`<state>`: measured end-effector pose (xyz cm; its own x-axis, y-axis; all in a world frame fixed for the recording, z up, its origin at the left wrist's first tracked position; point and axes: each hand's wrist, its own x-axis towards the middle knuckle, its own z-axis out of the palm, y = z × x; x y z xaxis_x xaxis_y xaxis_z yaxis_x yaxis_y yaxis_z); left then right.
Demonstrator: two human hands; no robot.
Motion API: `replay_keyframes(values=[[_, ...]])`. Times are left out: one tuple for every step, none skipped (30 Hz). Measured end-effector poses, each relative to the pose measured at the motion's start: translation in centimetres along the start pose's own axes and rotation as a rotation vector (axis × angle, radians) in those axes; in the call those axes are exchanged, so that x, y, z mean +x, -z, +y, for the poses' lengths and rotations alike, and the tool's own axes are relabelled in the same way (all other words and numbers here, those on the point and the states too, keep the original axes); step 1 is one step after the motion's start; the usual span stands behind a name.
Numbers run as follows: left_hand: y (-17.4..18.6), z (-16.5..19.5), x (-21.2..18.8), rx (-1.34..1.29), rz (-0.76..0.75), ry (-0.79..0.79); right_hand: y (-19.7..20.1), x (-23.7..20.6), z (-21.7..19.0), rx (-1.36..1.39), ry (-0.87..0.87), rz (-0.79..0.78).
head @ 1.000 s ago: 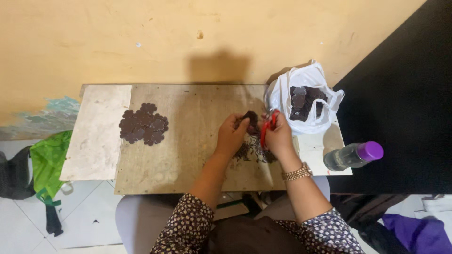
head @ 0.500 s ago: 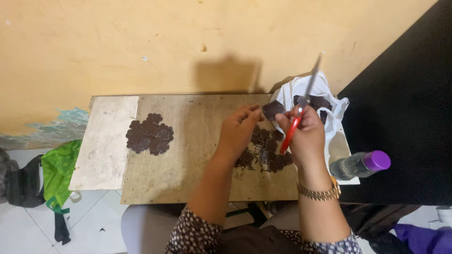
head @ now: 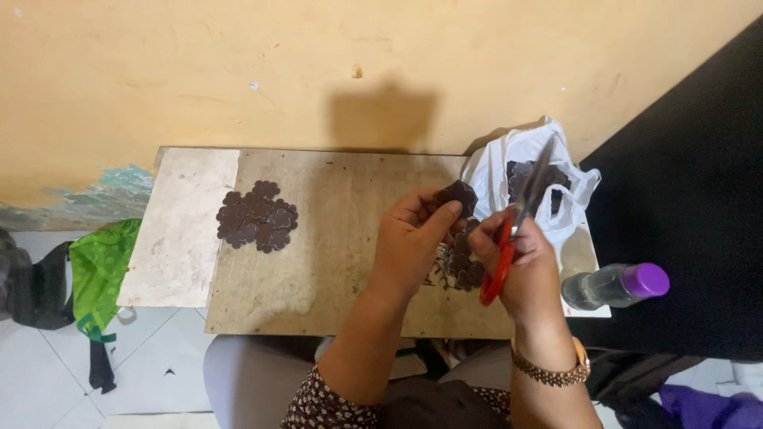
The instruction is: The person uses red-handled scissors to cut dark brown material into flower-like shapes. They hold the material in the left hand and cut with the right, placing finished pieces on the table and discarding trimmings.
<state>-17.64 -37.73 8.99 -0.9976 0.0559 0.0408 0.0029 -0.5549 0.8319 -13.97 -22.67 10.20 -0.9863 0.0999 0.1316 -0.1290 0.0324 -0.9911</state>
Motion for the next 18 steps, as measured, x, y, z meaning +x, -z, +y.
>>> replay_keyframes(values=[[0.2,0.1,0.3,-0.016,0.004,0.002,0.0,-0.1,0.4,0.026,-0.008,-0.055],[0.4,0.2,0.4,-0.032,0.008,0.004,0.0,-0.2,0.8,0.052,-0.017,-0.109],[0.5,0.4,0.6,-0.052,-0.015,-0.017,-0.1,-0.2,1.2,0.079,-0.025,-0.163],[0.5,0.6,0.7,-0.071,-0.041,-0.038,-0.2,-0.2,1.4,0.089,-0.033,-0.192],[0.5,0.9,0.8,-0.089,-0.068,-0.059,-0.2,-0.3,1.6,0.098,-0.041,-0.22],[0.5,1.3,0.8,-0.068,-0.053,-0.056,-0.3,-0.4,1.6,0.108,-0.048,-0.244],[0.4,1.7,0.7,-0.048,-0.039,-0.053,-0.4,-0.4,1.6,0.087,-0.043,-0.22],[0.2,2.1,0.5,-0.028,-0.025,-0.047,-0.6,-0.4,1.5,0.065,-0.04,-0.194],[0.1,2.5,0.1,0.188,-0.015,-0.246,-0.7,-0.4,1.3,0.044,-0.038,-0.166],[0.1,3.0,-0.4,0.404,-0.006,-0.443,-0.7,-0.5,1.1,0.167,-0.103,-0.082],[0.1,3.3,-0.8,0.621,0.005,-0.639,-0.7,-0.5,0.9,0.29,-0.169,0.003],[0.0,3.6,-1.1,0.609,-0.039,-0.628,-0.7,-0.7,0.6,0.413,-0.237,0.089],[0.0,3.8,-1.4,0.596,-0.085,-0.617,-0.6,-0.8,0.3,0.457,-0.215,0.098],[0.0,3.9,-1.6,0.583,-0.13,-0.608,-0.5,-0.9,0.0,0.5,-0.193,0.105],[0.0,4.0,-1.6,0.633,-0.147,-0.587,-0.5,-1.0,-0.3,0.544,-0.168,0.111],[0.1,3.9,-1.6,0.683,-0.165,-0.571,-0.6,-0.9,-0.4,0.513,-0.122,0.108],[0.1,3.8,-1.5,0.734,-0.181,-0.556,-0.8,-0.8,-0.5,0.483,-0.076,0.105],[0.1,3.5,-1.5,0.685,-0.132,-0.543,-1.0,-0.8,-0.6,0.452,-0.033,0.101]])
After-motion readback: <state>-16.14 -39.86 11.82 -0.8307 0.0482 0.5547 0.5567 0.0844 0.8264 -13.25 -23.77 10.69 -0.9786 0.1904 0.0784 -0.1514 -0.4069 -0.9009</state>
